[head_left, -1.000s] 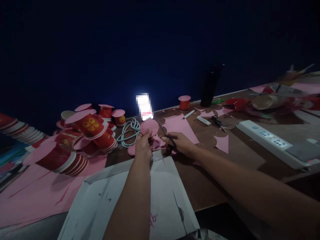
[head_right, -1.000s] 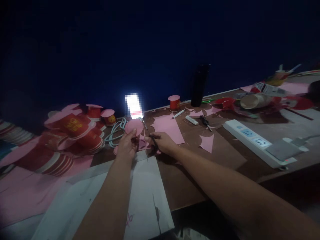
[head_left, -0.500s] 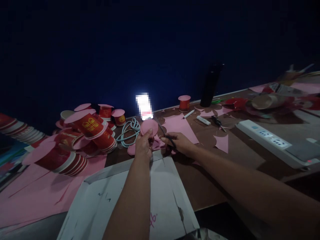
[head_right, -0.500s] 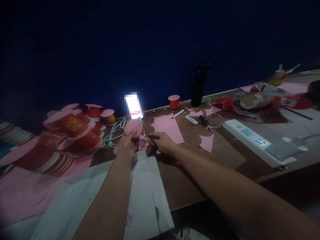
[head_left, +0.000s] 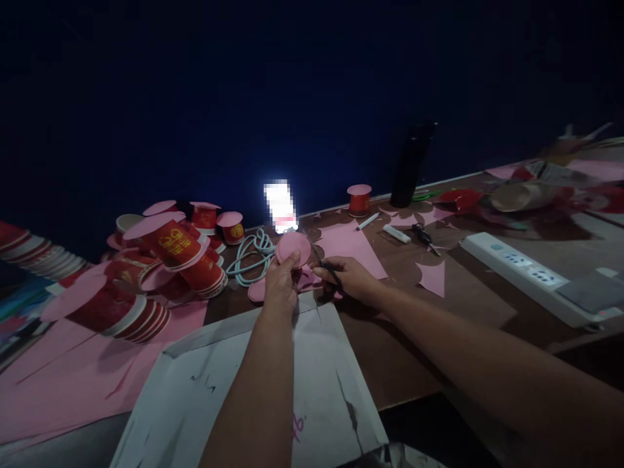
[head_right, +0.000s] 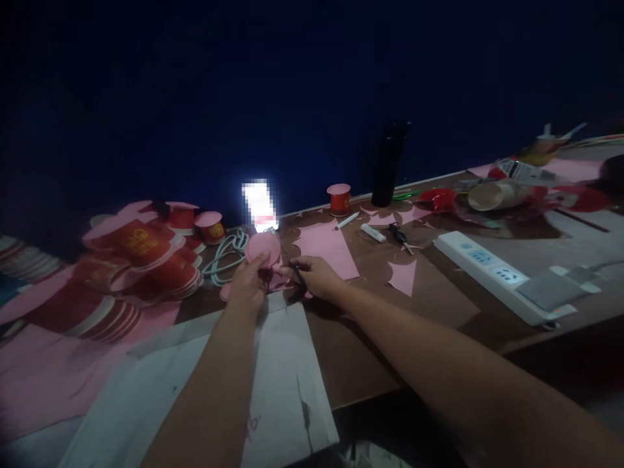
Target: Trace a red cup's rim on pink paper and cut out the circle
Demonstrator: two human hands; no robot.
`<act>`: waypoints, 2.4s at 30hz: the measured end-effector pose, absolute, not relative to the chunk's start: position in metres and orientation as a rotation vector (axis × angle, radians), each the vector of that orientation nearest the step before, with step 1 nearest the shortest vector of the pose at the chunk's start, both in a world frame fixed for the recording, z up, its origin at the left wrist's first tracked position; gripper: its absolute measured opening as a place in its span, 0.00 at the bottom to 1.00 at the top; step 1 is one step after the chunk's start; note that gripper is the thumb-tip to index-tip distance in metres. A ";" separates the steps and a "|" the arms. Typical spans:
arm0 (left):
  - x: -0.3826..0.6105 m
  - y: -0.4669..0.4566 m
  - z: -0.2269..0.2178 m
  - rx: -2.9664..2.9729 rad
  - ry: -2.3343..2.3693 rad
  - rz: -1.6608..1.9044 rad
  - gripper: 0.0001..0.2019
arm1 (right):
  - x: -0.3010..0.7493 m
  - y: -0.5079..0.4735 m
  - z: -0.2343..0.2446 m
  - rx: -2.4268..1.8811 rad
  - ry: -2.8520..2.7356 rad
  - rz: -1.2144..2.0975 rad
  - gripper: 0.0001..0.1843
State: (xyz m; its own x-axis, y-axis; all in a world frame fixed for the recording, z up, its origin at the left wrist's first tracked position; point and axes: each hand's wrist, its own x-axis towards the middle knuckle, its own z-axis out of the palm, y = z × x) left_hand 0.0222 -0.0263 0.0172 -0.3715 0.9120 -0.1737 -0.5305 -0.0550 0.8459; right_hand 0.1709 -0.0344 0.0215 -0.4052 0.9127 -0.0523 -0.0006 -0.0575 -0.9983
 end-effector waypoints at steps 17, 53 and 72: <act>0.022 -0.027 0.020 0.471 1.114 1.672 0.21 | 0.172 -0.035 0.023 -1.043 -1.470 1.561 0.25; 0.014 -0.028 0.023 0.422 1.228 1.635 0.17 | 0.168 -0.040 0.024 -1.064 -1.457 1.531 0.23; 0.016 -0.027 0.024 0.387 1.025 1.747 0.16 | 0.172 -0.031 0.022 -1.127 -1.390 1.522 0.21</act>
State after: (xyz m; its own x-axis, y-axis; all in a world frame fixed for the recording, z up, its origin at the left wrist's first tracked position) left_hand 0.0159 -0.0272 0.0236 -0.4204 0.8840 -0.2042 -0.6094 -0.1084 0.7854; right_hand 0.1723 -0.0314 0.0218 -0.3107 0.9444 -0.1081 0.0221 -0.1065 -0.9941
